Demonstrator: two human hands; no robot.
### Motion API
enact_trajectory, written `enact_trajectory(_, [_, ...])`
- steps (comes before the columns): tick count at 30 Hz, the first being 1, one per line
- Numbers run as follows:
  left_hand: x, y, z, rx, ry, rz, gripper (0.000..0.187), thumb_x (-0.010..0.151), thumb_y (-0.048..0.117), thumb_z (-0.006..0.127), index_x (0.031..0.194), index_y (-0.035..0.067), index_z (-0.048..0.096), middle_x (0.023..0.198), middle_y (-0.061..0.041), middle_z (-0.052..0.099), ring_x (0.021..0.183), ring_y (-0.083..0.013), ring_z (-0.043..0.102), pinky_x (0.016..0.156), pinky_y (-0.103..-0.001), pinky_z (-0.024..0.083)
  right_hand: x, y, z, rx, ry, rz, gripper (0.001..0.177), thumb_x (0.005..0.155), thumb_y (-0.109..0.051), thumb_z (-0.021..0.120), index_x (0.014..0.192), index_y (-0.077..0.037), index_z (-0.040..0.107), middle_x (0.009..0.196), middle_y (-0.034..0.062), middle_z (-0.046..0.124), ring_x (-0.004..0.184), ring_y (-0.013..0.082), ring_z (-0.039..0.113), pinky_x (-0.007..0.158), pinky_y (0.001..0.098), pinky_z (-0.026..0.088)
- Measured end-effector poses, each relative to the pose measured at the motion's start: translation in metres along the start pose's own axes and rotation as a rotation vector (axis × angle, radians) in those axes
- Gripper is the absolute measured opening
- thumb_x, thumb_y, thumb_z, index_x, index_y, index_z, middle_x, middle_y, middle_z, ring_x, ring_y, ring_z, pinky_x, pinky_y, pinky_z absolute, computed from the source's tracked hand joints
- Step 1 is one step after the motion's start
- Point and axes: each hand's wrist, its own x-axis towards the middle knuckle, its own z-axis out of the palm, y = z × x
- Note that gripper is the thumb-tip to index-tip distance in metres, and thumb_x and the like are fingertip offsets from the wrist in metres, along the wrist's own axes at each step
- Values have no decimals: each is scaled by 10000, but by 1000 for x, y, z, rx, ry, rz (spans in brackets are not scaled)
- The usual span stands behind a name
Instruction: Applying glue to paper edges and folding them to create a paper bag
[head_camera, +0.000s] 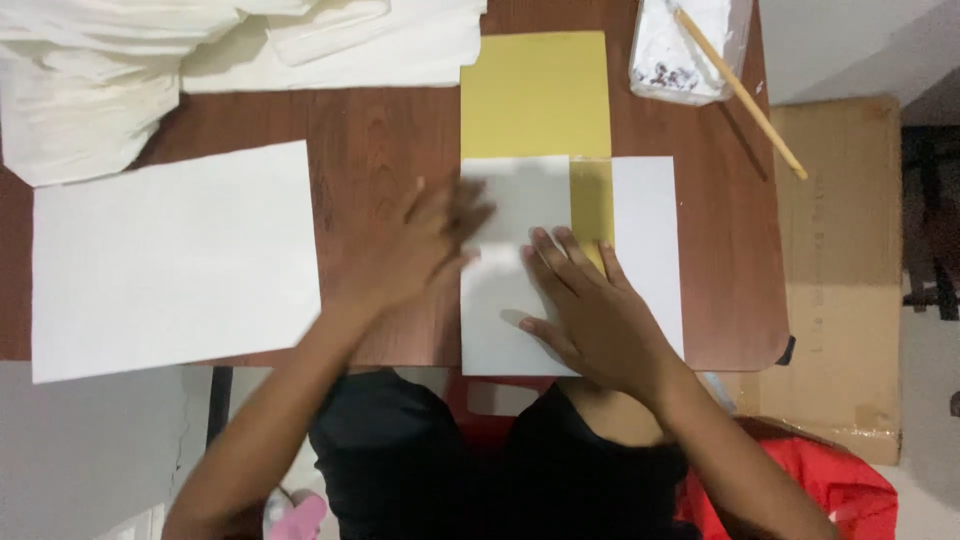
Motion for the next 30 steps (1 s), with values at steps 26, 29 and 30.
enact_trajectory(26, [26, -46, 35, -24, 71, 137, 587, 1131, 474, 586, 1618, 180, 441, 1674, -58, 319, 1537, -305, 324, 1206, -599, 288, 7, -29, 10, -143, 60, -669, 1181, 793, -992, 347, 1588, -118, 344, 1697, 55, 281, 1571, 302, 230, 1116, 762, 233])
enact_trajectory(29, [29, -47, 33, -33, 57, 155, 576, 1125, 468, 563, 1603, 172, 436, 1670, -76, 333, 1524, -339, 362, 1176, -622, 310, -7, -35, 14, -63, 37, -648, 1148, 805, -976, 370, 1565, -115, 383, 1684, 50, 307, 1568, 272, 237, 1110, 796, 164])
enact_trajectory(30, [28, -47, 33, -32, 59, 167, 576, 1125, 468, 563, 1603, 172, 436, 1670, -76, 333, 1524, -339, 362, 1176, -622, 310, -10, -37, 14, -67, 41, -637, 1148, 805, -976, 370, 1565, -115, 383, 1684, 50, 307, 1568, 272, 237, 1110, 796, 164])
